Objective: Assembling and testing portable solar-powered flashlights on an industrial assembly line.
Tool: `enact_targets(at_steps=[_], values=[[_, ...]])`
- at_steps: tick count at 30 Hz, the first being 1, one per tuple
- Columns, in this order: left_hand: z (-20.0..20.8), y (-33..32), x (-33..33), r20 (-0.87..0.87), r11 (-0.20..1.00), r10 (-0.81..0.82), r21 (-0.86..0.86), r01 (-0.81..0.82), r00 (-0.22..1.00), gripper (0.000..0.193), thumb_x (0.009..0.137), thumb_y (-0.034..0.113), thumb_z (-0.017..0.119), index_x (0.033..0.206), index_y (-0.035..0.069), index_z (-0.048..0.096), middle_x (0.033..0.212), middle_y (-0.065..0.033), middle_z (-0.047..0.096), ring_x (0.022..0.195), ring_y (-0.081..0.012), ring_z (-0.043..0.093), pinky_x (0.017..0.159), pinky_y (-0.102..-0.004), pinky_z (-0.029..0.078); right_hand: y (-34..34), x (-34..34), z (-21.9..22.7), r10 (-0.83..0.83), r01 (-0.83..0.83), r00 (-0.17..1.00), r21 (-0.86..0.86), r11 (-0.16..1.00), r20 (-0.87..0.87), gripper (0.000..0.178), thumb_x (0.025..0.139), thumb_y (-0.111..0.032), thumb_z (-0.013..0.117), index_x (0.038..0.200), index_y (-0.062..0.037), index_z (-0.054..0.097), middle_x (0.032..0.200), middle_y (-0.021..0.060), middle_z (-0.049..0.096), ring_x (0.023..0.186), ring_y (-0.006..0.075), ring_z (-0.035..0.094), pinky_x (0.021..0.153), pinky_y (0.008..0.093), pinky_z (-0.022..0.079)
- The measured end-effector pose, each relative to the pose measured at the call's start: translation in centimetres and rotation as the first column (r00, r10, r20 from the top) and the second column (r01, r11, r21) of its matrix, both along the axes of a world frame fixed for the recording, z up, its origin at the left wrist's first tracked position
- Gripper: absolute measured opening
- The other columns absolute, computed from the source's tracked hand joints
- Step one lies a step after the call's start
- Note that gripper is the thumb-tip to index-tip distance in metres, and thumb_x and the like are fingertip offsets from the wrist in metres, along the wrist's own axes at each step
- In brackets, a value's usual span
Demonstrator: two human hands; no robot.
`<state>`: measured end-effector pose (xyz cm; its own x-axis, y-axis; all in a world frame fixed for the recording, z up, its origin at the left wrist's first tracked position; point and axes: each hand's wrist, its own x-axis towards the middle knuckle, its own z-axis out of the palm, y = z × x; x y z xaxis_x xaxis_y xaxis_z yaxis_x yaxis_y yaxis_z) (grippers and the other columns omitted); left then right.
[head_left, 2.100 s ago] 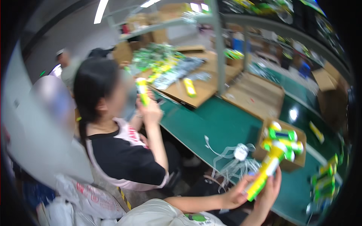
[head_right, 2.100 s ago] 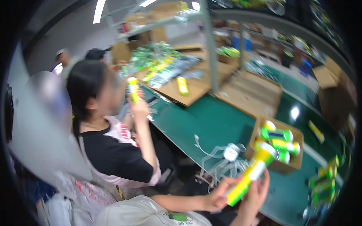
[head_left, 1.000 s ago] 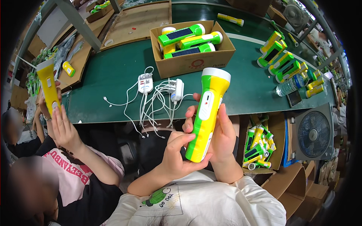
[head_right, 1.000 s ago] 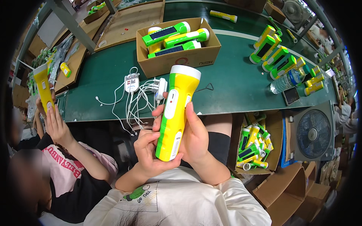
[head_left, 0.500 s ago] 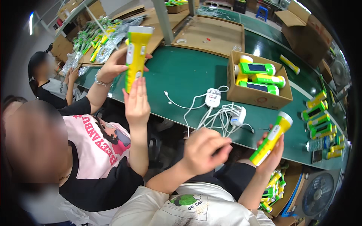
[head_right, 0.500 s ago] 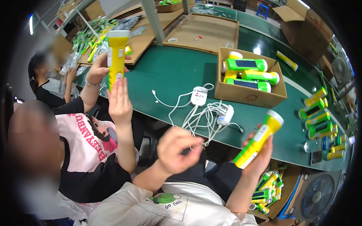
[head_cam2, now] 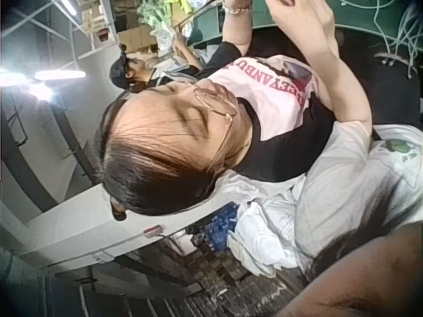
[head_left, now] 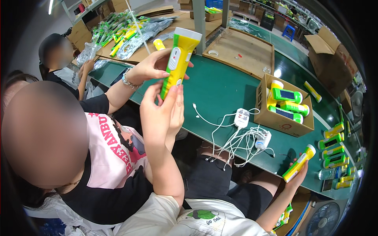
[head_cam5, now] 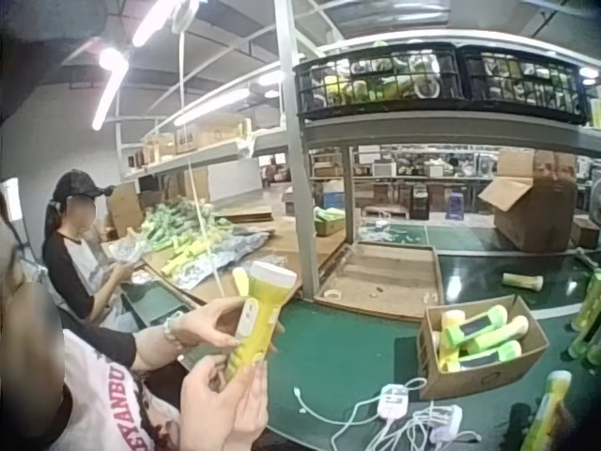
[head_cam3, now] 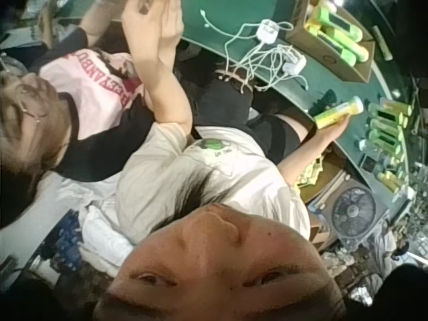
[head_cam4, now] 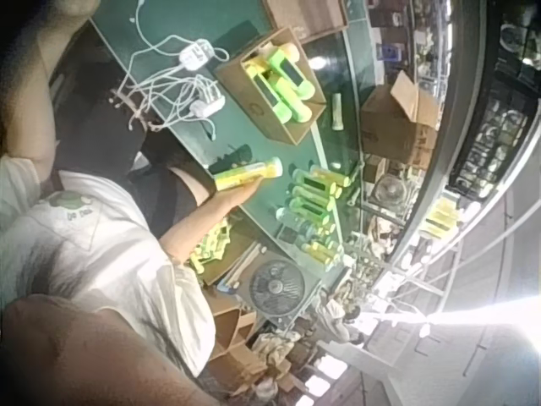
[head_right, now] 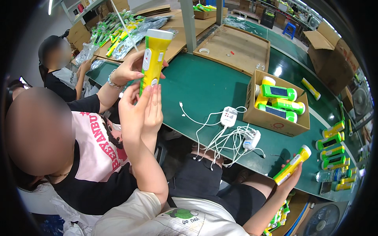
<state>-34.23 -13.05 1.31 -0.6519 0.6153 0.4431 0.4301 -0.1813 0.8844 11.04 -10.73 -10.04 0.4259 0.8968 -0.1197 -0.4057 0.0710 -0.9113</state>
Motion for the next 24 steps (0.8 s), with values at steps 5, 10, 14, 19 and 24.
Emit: enact_targets(at_steps=[5,10,14,19,24], values=[[0.1,0.0,1.4,0.027,1.0,0.029,-0.008,-0.029,0.999,0.027,0.077,0.013,0.073,0.089,-0.004,0.057,0.088,-0.0105,0.063,0.071,-0.0112,0.056,0.062,-0.0244,0.045,0.5,2.4,-1.4,0.067,-0.069,0.996,-0.029,0.997,-0.062,0.045,0.096,-0.041,0.041,0.123,-0.0058,0.051,0.082,0.0031,0.057,0.064,0.0108,0.055,0.056,0.0204,0.047],[-0.4,0.1,3.6,-0.162,0.975,0.185,0.155,-0.16,0.969,0.029,0.066,0.01,0.079,0.079,-0.001,0.057,0.077,-0.0088,0.058,0.062,-0.0167,0.054,0.05,-0.026,0.043,0.5,3.4,-2.0,0.085,-0.086,0.988,-0.004,0.996,-0.128,0.046,0.097,-0.041,0.039,0.123,-0.005,0.05,0.081,0.0027,0.057,0.064,0.0098,0.054,0.056,0.0197,0.046],[-0.1,-0.5,4.9,-0.195,0.98,0.136,0.173,-0.102,0.971,0.028,0.064,0.008,0.08,0.077,-0.001,0.057,0.074,-0.0086,0.057,0.062,-0.017,0.055,0.049,-0.0266,0.043,0.3,3.5,-2.1,0.088,-0.087,0.989,0.018,0.996,-0.116,0.048,0.096,-0.041,0.04,0.126,-0.004,0.047,0.081,0.0017,0.055,0.064,0.0084,0.052,0.056,0.0187,0.044],[-1.8,-0.9,5.0,-0.205,0.949,0.085,0.316,-0.016,0.975,0.037,0.064,0.003,0.081,0.089,0.0,0.054,0.082,-0.012,0.057,0.067,-0.0153,0.056,0.047,-0.0238,0.042,0.7,3.0,-2.5,0.099,-0.096,0.988,0.03,0.995,-0.117,0.049,0.096,-0.041,0.041,0.128,-0.0032,0.045,0.082,0.002,0.054,0.066,0.008,0.05,0.058,0.0187,0.043],[-1.2,-1.3,5.1,-0.239,0.965,0.105,0.258,-0.041,0.965,0.036,0.064,0.002,0.08,0.088,0.0,0.054,0.083,-0.0109,0.055,0.066,-0.0139,0.054,0.049,-0.0214,0.042,0.6,3.0,-2.6,0.1,-0.096,0.988,0.043,0.994,-0.119,0.05,0.096,-0.041,0.041,0.129,-0.003,0.044,0.082,0.0026,0.053,0.067,0.0085,0.05,0.059,0.0194,0.044]])
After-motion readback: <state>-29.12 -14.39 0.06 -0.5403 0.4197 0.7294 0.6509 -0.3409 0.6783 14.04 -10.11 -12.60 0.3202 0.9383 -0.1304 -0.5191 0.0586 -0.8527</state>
